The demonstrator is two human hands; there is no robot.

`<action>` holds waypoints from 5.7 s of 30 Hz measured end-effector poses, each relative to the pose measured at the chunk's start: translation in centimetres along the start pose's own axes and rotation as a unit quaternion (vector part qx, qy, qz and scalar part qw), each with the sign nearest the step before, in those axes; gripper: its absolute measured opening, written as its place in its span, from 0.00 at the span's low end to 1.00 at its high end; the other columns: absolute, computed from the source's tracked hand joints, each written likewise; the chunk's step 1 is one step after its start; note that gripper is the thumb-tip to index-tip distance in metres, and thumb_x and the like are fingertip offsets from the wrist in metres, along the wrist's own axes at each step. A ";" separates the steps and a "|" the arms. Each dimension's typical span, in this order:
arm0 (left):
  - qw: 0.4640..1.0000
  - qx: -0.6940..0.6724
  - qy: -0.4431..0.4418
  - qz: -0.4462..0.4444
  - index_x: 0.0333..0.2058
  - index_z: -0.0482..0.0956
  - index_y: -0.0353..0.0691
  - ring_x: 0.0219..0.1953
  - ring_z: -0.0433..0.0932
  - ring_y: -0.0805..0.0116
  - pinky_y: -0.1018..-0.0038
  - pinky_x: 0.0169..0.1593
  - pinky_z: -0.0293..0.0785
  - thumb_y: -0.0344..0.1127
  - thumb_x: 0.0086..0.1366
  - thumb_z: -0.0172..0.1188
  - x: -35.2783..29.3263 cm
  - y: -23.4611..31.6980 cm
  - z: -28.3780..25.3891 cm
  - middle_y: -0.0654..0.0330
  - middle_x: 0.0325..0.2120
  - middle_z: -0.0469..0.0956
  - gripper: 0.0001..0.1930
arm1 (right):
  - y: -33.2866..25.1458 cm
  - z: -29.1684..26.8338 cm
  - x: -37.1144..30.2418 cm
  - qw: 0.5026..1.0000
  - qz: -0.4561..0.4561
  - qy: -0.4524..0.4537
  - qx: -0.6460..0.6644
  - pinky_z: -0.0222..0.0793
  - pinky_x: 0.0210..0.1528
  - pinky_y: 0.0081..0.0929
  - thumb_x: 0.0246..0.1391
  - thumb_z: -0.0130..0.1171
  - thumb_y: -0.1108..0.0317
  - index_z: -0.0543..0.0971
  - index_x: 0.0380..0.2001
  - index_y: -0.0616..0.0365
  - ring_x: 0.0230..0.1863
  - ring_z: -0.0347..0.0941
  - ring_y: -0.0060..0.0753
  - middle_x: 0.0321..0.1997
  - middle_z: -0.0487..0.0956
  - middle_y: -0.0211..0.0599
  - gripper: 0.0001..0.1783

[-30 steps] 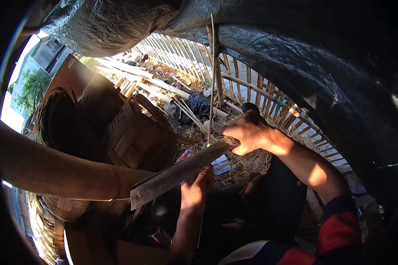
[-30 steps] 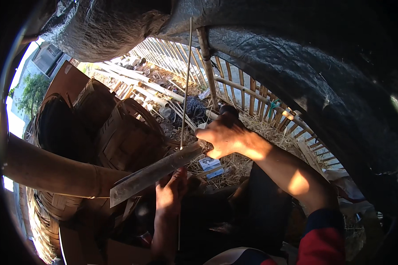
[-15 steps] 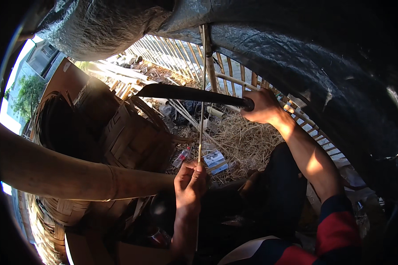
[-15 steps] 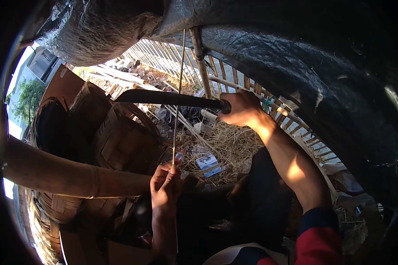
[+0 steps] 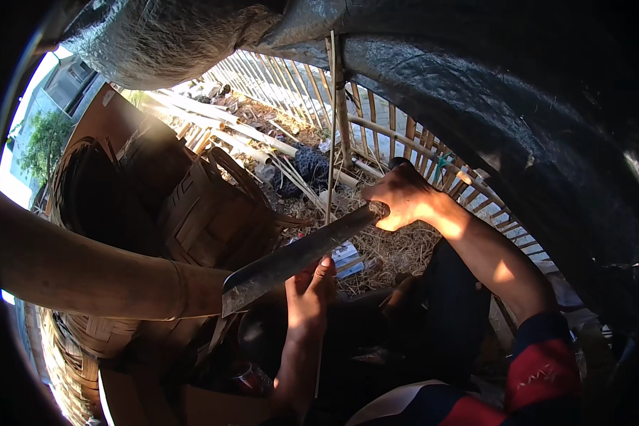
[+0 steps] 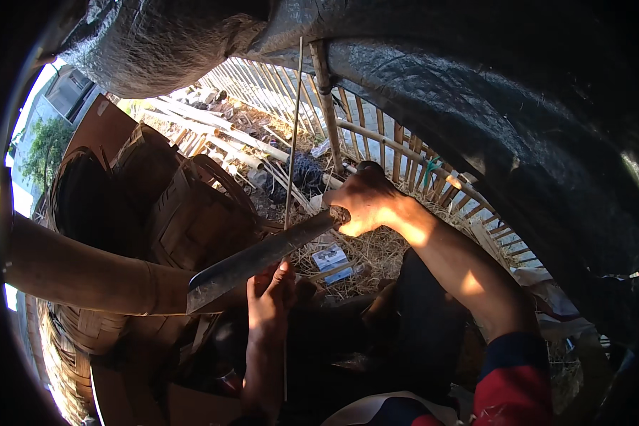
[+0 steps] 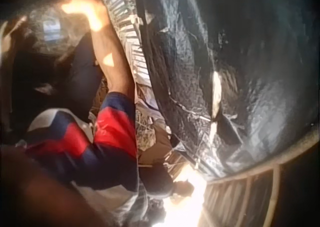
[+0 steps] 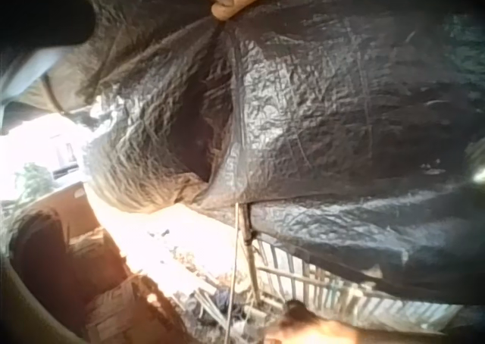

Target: The person shaves a thin strip of bamboo with a machete, repeatedly pulling the blade along the length of the strip to thin it down.

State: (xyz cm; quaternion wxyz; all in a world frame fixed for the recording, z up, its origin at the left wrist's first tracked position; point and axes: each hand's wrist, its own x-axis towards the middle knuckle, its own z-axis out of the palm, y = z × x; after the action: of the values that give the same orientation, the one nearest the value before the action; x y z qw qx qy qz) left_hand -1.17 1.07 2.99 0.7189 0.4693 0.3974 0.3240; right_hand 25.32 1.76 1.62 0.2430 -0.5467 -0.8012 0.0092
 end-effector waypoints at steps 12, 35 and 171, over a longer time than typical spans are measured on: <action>0.999 -0.043 -0.013 0.014 0.36 0.72 0.42 0.17 0.57 0.87 0.85 0.20 0.52 0.34 0.69 0.53 -0.4 0.1 -0.4 0.74 0.19 0.64 0.04 | 1.4 -1.3 -1.2 0.994 0.097 0.032 -0.046 0.66 0.24 0.41 0.30 0.64 0.61 0.74 0.18 0.52 0.21 0.75 0.46 0.17 0.76 0.38 0.12; 0.997 -0.043 0.013 -0.054 0.30 0.76 0.41 0.15 0.57 0.88 0.86 0.19 0.49 0.34 0.67 0.57 -0.3 -0.6 0.1 0.74 0.16 0.65 0.07 | 0.7 -0.1 -0.4 1.000 -0.017 -0.010 0.002 0.64 0.23 0.38 0.25 0.65 0.64 0.73 0.20 0.49 0.19 0.72 0.43 0.15 0.72 0.33 0.13; 0.987 -0.047 -0.155 0.019 0.50 0.73 0.37 0.19 0.59 0.85 0.85 0.22 0.55 0.38 0.69 0.54 0.8 0.7 2.1 0.65 0.31 0.75 0.15 | -5.8 -2.7 0.4 0.868 0.078 0.070 0.486 0.65 0.32 0.21 0.44 0.66 0.64 0.78 0.35 0.62 0.29 0.70 0.18 0.24 0.75 0.28 0.16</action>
State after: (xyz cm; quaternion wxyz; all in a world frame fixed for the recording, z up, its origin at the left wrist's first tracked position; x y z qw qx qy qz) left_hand 1.01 1.09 3.91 0.7867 0.4871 0.2570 0.2789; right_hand 21.28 -0.92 5.80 0.5318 -0.4193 -0.6311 0.3782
